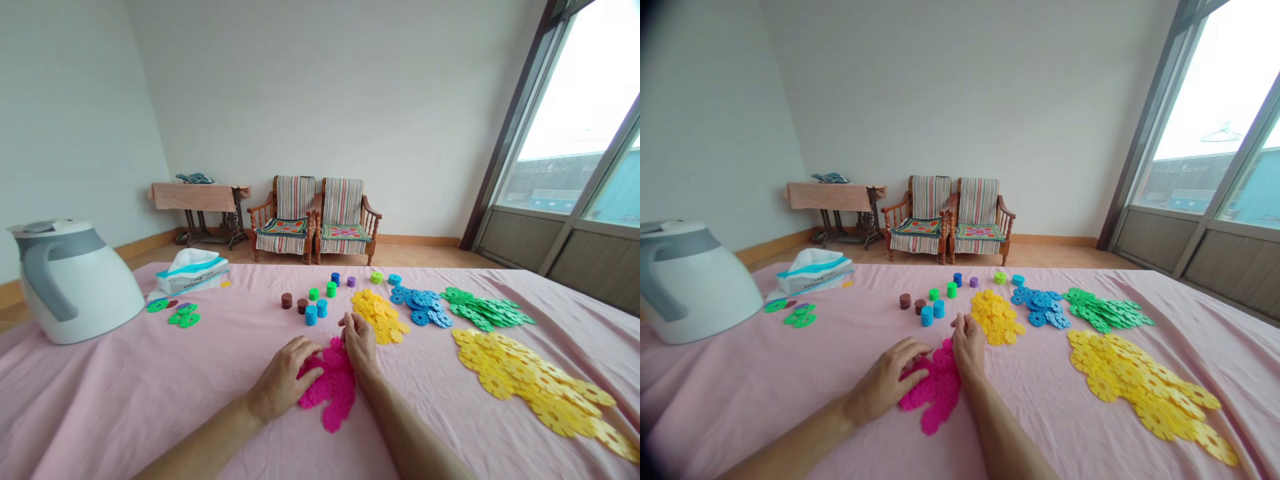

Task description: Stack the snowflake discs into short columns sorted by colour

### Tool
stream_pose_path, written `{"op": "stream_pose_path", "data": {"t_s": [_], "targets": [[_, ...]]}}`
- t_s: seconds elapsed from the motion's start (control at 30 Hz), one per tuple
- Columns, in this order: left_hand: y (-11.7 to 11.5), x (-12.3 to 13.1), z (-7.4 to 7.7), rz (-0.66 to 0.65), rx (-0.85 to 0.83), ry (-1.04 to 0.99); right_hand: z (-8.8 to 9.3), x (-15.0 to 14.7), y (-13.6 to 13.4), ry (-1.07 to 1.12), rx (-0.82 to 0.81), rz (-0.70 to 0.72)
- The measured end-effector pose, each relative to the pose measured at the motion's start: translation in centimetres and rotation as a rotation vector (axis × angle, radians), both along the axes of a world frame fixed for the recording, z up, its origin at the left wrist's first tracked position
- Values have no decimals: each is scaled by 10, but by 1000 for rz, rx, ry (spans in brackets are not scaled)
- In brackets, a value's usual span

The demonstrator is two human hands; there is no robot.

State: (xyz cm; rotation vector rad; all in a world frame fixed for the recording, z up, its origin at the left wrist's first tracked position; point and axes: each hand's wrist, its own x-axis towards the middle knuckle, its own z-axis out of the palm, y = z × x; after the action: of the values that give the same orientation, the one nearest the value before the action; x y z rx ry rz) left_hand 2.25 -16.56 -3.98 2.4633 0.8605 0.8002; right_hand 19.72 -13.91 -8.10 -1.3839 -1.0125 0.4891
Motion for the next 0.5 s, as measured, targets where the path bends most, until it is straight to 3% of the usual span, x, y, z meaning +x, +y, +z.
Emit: {"op": "stream_pose_path", "data": {"t_s": [0.23,0.5], "targets": [[4,-3,-1,46,-37,-20,3,-1,-1,-17,-22,5],[7,-5,0,15,-76,15,4,-2,-2,-46,-22,-1]]}}
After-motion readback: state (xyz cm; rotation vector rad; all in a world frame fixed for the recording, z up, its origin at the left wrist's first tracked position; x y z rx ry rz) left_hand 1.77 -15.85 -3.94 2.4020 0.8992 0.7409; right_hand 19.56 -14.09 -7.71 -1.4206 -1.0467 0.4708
